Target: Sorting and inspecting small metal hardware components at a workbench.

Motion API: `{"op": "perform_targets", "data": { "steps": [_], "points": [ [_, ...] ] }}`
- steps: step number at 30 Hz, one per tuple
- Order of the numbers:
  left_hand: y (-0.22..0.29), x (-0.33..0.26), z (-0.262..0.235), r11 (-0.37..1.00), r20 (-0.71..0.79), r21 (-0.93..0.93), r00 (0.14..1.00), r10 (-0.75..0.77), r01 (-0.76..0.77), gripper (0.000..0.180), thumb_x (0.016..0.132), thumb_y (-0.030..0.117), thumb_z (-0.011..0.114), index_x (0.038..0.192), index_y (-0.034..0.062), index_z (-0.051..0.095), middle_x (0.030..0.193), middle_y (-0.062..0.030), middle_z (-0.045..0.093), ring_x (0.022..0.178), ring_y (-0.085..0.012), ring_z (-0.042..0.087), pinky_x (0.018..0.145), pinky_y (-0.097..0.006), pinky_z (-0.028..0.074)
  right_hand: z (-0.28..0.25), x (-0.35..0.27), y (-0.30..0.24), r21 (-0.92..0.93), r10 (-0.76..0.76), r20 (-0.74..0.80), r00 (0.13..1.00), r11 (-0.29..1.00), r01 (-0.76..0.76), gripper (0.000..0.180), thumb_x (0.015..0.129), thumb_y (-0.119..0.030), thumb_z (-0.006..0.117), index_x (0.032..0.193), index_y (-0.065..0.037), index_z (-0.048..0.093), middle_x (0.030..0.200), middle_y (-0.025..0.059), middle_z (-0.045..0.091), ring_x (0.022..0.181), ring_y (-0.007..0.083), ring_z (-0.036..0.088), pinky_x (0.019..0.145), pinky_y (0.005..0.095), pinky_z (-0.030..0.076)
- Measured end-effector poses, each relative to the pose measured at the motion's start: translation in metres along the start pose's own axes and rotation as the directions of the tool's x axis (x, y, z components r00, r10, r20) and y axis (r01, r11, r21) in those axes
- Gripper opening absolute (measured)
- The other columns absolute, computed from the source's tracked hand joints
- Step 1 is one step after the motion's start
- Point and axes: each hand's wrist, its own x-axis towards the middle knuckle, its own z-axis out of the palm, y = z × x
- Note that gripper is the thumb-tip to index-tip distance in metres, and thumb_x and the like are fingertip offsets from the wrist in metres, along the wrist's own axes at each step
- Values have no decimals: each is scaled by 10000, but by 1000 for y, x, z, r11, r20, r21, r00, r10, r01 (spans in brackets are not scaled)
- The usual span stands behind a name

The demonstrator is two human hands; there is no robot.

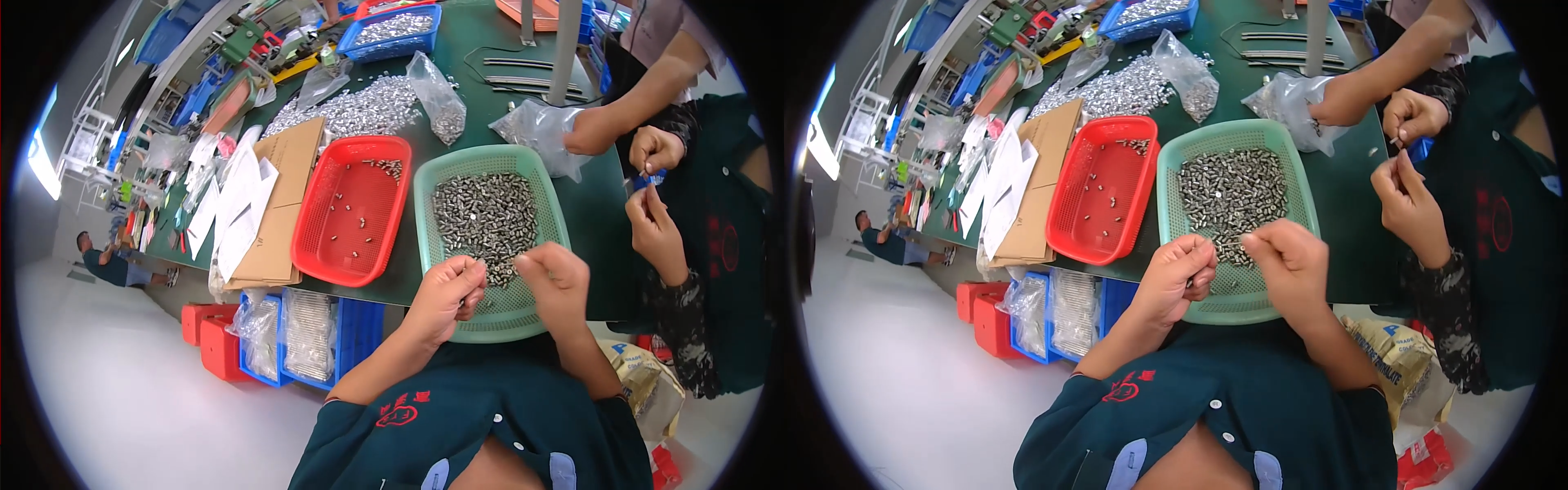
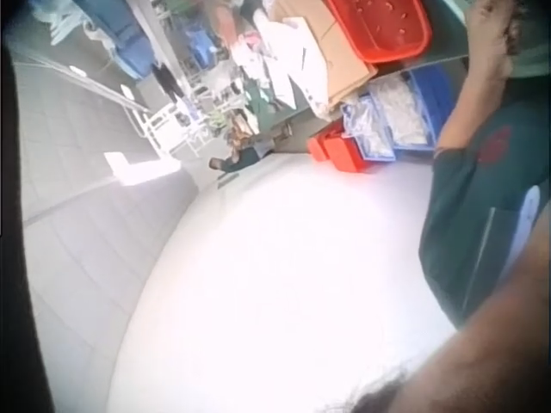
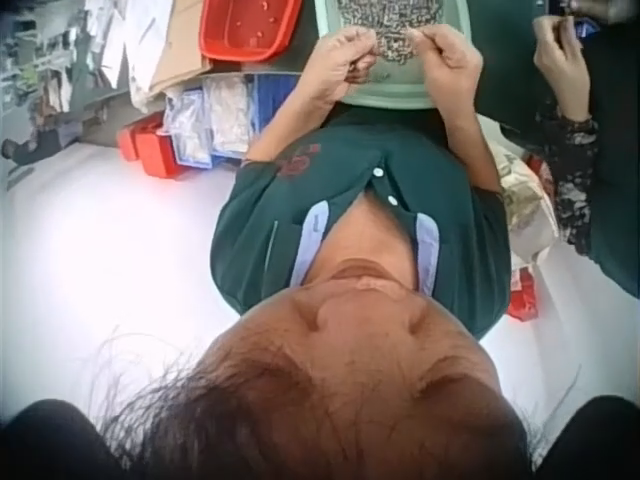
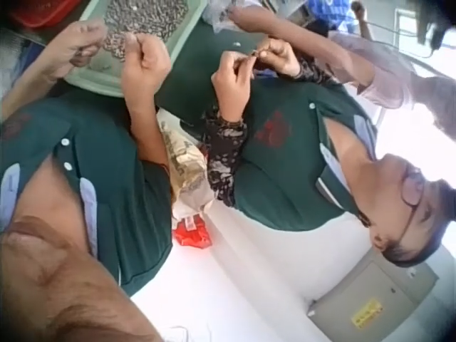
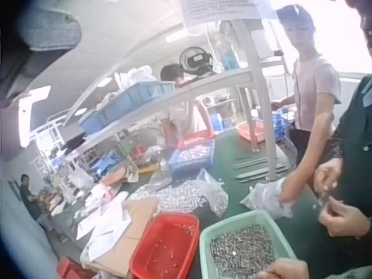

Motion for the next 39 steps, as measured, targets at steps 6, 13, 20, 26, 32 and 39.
{"op": "perform_targets", "data": {
  "steps": [6, 13, 20, 26, 32, 39],
  "points": [
    [22, -4, -22, 978, -250, -158, 964, 91, -133, 362, 948, 408, 420, 755, 107, 481, 501, 25, 353, 374, -78, 256, 357, -228, 192, -5, 3, 7, 110, 83, 36, 996, 990, -87, 131, 812, -57, 637, 729, 26, 580, 631, 25, 534, 584, 81, 471, 535, 228, 374],
    [53, 12, -66, 926, -361, -290, 924, 128, -241, 538, 903, 594, 324, 654, 129, 431, 523, -9, 373, 383, -83, 236, 365, -224, 169, -1, -4, 9, 242, 231, 71, 970, 940, -242, 131, 824, -60, 635, 743, 29, 583, 648, -13, 518, 609, 43, 447, 535, 207, 362],
    [17, 9, -15, 992, 195, -123, 981, -13, 37, 623, 875, 662, 214, 576, 125, 315, 425, -23, 318, 340, -105, 213, 335, -247, 181, 11, -7, 12, 345, 248, 144, 958, 894, -284, 100, 834, -59, 627, 767, 9, 600, 677, -26, 529, 628, 31, 456, 540, 199, 362],
    [-1, 12, -6, 978, 296, -91, 943, -155, 189, 671, 852, 701, 164, 594, 107, 339, 455, -52, 372, 359, -109, 226, 343, -245, 205, 15, -4, 10, 317, 220, 144, 965, 913, -256, 92, 825, -56, 628, 766, 10, 603, 672, -5, 541, 621, 51, 473, 533, 215, 369],
    [-6, 11, 1, 970, 203, -106, 960, -195, 219, 674, 876, 677, 144, 599, 100, 356, 473, -58, 381, 361, -110, 214, 344, -240, 187, 17, -4, 0, 80, -23, 56, 998, 997, 18, 66, 764, -48, 670, 747, -9, 621, 656, 79, 575, 571, 167, 540, 519, 278, 405],
    [-3, 7, 12, 974, 107, -25, 969, -222, 226, 639, 895, 650, 192, 624, 103, 380, 482, -52, 389, 371, -107, 242, 352, -240, 185, 14, -3, -5, -220, -304, 103, 947, 922, 319, 71, 723, -38, 682, 749, -2, 626, 645, 81, 582, 586, 233, 571, 532, 300, 443]
  ]
}}
